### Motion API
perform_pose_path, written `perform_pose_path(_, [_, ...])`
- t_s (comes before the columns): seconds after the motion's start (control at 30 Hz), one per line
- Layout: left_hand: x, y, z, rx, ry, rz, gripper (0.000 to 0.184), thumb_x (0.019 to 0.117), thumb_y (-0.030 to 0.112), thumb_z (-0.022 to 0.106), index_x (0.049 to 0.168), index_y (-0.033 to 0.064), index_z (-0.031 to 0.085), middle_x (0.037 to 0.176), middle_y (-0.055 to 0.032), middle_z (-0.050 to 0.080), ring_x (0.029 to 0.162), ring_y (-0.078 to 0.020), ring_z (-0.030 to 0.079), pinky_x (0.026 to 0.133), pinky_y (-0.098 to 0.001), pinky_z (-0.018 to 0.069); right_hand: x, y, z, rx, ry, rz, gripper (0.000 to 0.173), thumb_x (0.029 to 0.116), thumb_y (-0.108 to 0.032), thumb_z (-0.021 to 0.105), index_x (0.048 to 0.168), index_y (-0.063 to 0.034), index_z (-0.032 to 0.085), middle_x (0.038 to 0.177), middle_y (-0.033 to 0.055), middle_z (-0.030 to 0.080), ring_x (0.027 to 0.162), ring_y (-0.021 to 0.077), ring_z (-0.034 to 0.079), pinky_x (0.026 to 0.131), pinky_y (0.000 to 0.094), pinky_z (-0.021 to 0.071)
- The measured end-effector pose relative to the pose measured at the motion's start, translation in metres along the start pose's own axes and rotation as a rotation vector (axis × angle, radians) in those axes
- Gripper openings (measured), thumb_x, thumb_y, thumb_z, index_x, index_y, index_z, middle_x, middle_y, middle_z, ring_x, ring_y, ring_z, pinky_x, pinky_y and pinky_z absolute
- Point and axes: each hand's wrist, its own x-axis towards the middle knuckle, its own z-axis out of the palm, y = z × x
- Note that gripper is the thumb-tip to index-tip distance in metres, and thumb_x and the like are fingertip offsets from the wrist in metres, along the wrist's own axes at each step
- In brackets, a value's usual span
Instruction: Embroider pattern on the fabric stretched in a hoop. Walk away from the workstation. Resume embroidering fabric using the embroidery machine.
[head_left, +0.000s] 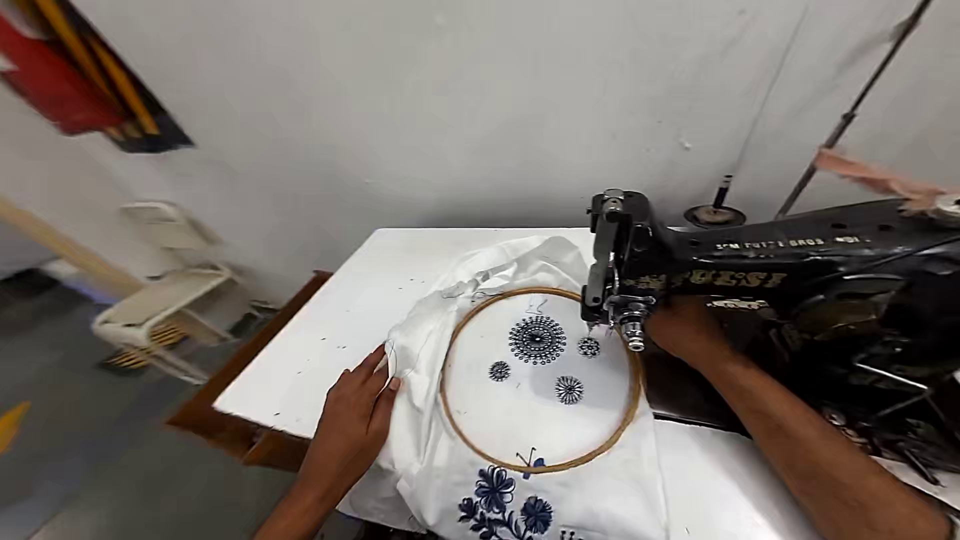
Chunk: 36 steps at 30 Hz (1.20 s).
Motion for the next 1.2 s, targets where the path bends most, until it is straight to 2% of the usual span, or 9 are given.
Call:
perform_pose_path(0.13, [0.049,0.047,0.011,-0.189,0.071,0.118,0.052,0.1082,0.035,0.034,0.14,0.0024,0.059,0.158,-0.0107,0.046,0.145,-0.022,0.046,0.117,-0.0456,0.0403,-0.003,0.0,0.008,-0.177,-0.028,-0.094,0.007,0.089,-0.004,0.074,0.091,0.0011,0.07,0.086,0.0183,0.068,0.083,0.0314,0.066,0.075,0.0544,0.0508])
perform_pose_path(0.27, [0.113,0.084,0.026,-0.192,0.118,0.284,0.049,0.1062,0.033,0.046,0.143,0.0015,0.055,0.156,-0.0186,0.045,0.143,-0.0323,0.046,0.114,-0.0526,0.0403,-0.005,-0.021,0.003,-0.362,-0.064,0.085,0.015,0.0869,-0.005,0.078,0.092,0.0063,0.07,0.091,0.0258,0.068,0.089,0.0413,0.066,0.079,0.0604,0.0497])
perform_pose_path(0.37, [0.161,0.101,0.045,-0.184,0.035,0.513,0.034,0.1034,0.027,0.052,0.123,0.0067,0.071,0.131,-0.0122,0.067,0.124,-0.0311,0.06,0.101,-0.0526,0.0468,-0.006,-0.027,0.002,-0.429,-0.047,0.079,0.014,0.0827,-0.002,0.08,0.09,0.0038,0.07,0.091,0.0228,0.068,0.09,0.0382,0.066,0.079,0.0582,0.05])
perform_pose_path(0.5, [0.199,0.12,0.07,-0.298,-0.201,0.71,0.025,0.1018,0.02,0.056,0.111,0.0092,0.076,0.105,-0.0065,0.072,0.1,-0.0236,0.066,0.088,-0.0443,0.0529,-0.009,-0.015,0.006,-0.493,-0.077,0.043,0.016,0.083,-0.011,0.082,0.088,-0.0002,0.071,0.086,0.0174,0.069,0.085,0.0333,0.068,0.076,0.055,0.0526])
perform_pose_path(0.57, [0.193,0.126,0.078,-0.372,-0.269,0.758,0.025,0.1028,0.022,0.054,0.106,0.0097,0.076,0.101,-0.0041,0.072,0.097,-0.0182,0.067,0.087,-0.0396,0.0552,-0.011,-0.013,0.008,-0.468,-0.064,0.066,0.016,0.0839,-0.01,0.081,0.089,0.0014,0.071,0.085,0.0176,0.068,0.084,0.0323,0.068,0.076,0.0541,0.052])
perform_pose_path(0.67, [0.167,0.129,0.071,-0.283,-0.397,0.803,0.031,0.1034,0.031,0.051,0.111,0.0132,0.076,0.116,0.0001,0.072,0.109,-0.0179,0.066,0.093,-0.0402,0.0537,-0.014,-0.004,0.012,-0.439,0.001,-0.011,0.017,0.0831,-0.01,0.081,0.089,0.0008,0.07,0.083,0.016,0.067,0.081,0.0291,0.067,0.074,0.0508,0.0514])
perform_pose_path(0.83, [0.142,0.131,0.063,-0.056,-0.522,0.742,0.052,0.1037,0.049,0.047,0.142,0.0156,0.061,0.153,0.0026,0.053,0.139,-0.0269,0.05,0.102,-0.0529,0.0469,-0.018,0.002,0.013,-0.453,0.002,0.022,0.017,0.0826,-0.006,0.08,0.092,0.0038,0.07,0.086,0.0194,0.068,0.083,0.0327,0.067,0.076,0.053,0.0521])
perform_pose_path(1.0, [0.133,0.136,0.061,-0.026,-0.564,0.654,0.055,0.1072,0.047,0.039,0.151,0.0179,0.052,0.16,0.0019,0.045,0.149,-0.0305,0.04,0.113,-0.0628,0.0362,-0.021,0.012,0.015,-0.407,0.073,-0.123,0.02,0.0797,-0.013,0.073,0.096,-0.0008,0.068,0.086,0.0113,0.067,0.082,0.0195,0.066,0.076,0.0386,0.0523])
perform_pose_path(1.2, [0.131,0.138,0.06,0.002,-0.573,0.644,0.055,0.1078,0.047,0.035,0.153,0.0189,0.05,0.161,0.0028,0.043,0.15,-0.0296,0.038,0.114,-0.0628,0.0352,-0.018,0.022,0.017,-0.371,0.091,-0.137,0.023,0.078,-0.017,0.075,0.096,-0.0041,0.071,0.088,0.0092,0.069,0.087,0.0177,0.067,0.079,0.0386,0.0539])
